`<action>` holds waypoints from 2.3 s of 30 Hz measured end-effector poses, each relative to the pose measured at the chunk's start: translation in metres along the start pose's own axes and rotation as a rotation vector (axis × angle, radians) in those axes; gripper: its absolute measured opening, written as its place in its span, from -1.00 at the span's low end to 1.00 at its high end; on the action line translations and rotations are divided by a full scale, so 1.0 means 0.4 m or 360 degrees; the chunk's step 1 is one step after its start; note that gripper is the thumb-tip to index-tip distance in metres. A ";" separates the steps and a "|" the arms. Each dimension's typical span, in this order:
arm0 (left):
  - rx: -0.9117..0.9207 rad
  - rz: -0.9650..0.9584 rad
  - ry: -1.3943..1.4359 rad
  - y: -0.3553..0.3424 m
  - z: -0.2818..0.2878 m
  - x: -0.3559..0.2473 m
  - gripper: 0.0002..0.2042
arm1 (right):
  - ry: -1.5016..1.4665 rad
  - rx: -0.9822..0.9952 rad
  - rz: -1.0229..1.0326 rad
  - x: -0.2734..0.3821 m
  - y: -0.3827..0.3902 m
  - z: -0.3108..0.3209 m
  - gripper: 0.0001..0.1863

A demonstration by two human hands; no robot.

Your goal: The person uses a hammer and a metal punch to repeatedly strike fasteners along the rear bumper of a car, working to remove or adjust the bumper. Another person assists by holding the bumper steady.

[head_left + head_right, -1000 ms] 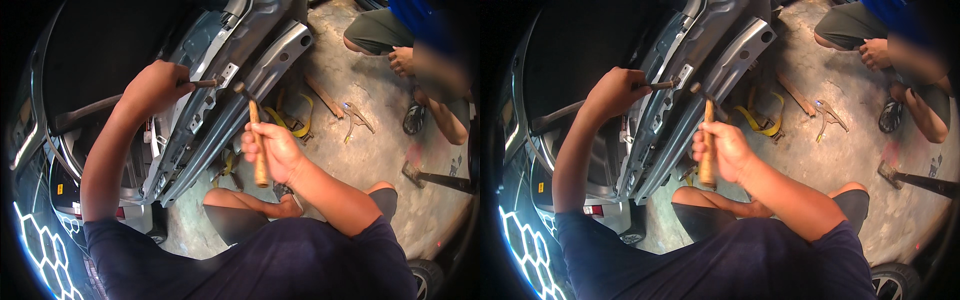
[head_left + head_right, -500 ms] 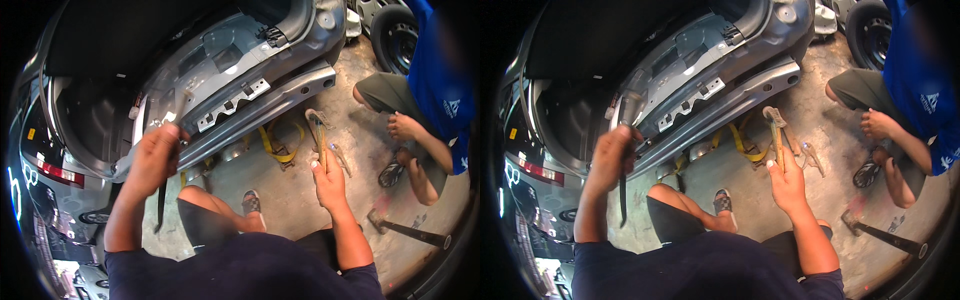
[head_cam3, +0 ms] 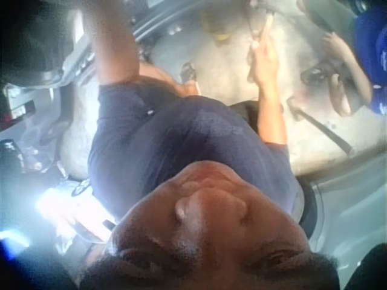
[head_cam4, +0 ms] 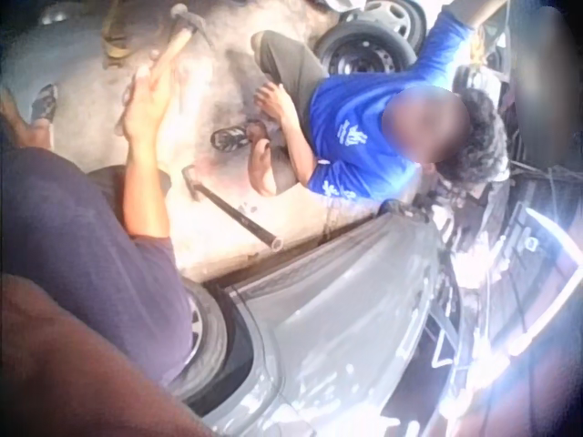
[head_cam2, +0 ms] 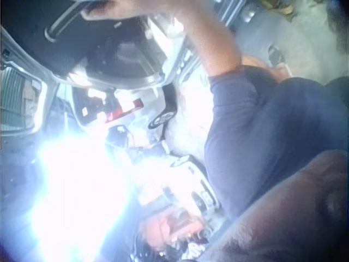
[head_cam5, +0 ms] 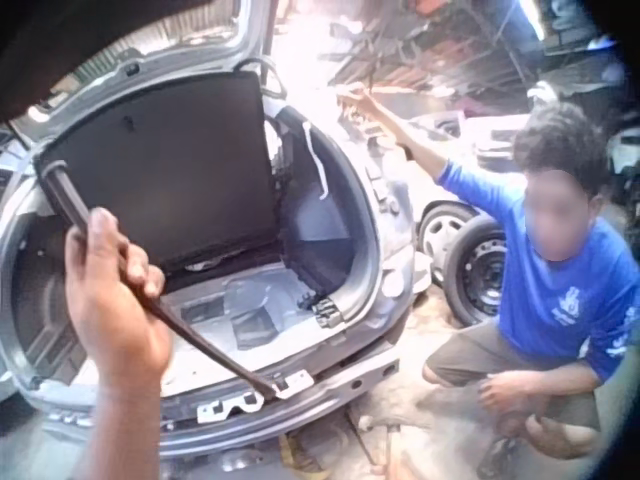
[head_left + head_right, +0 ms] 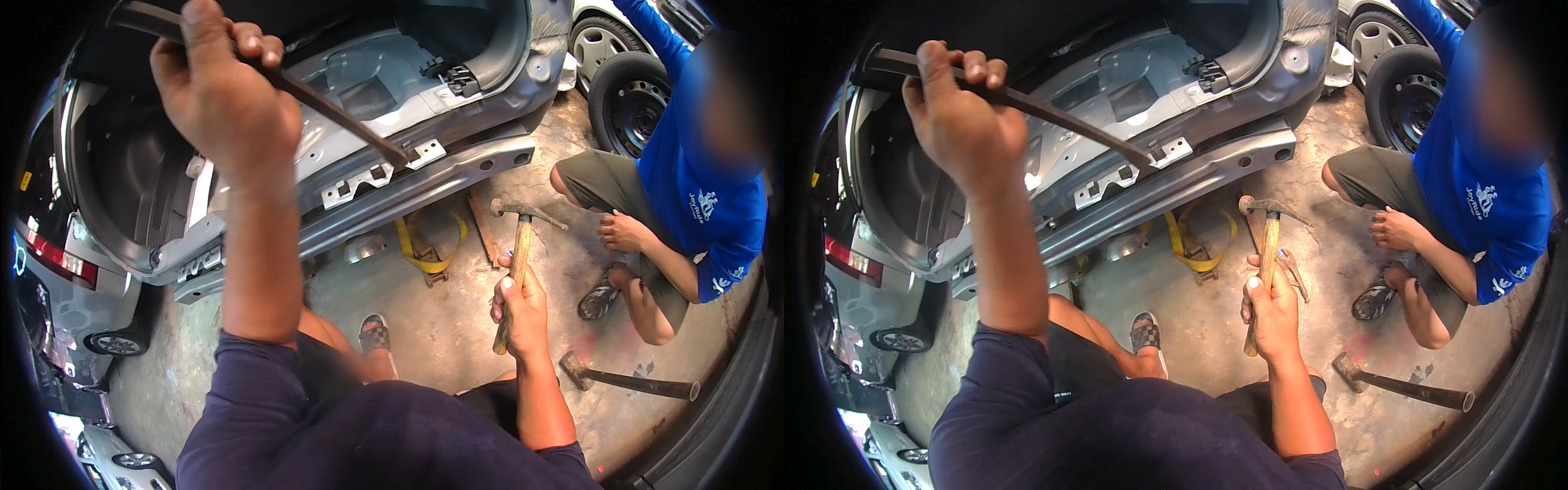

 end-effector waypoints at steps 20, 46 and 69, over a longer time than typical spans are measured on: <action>0.0998 -0.0754 0.0017 0.331 -0.131 -0.008 -0.73 | 0.1855 0.0321 0.1007 0.619 -0.167 -0.110 -0.54; 0.1351 -0.0775 -0.0040 0.454 -0.095 0.002 -0.87 | 0.1682 0.0441 0.0689 0.665 -0.282 -0.303 -0.47; 0.1617 -0.1072 -0.0015 0.529 -0.054 0.018 -0.88 | 0.2254 0.0742 0.1015 0.556 -0.245 -0.180 -0.46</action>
Point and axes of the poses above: each hand's wrist, its own y-axis away from the middle knuckle, its own z-axis out of the back of the hand, x = y × z, the point moved 1 cm from there along -y, towards the middle knuckle, and after that the axes turned 5 degrees about -x, right-handed, at the moved point
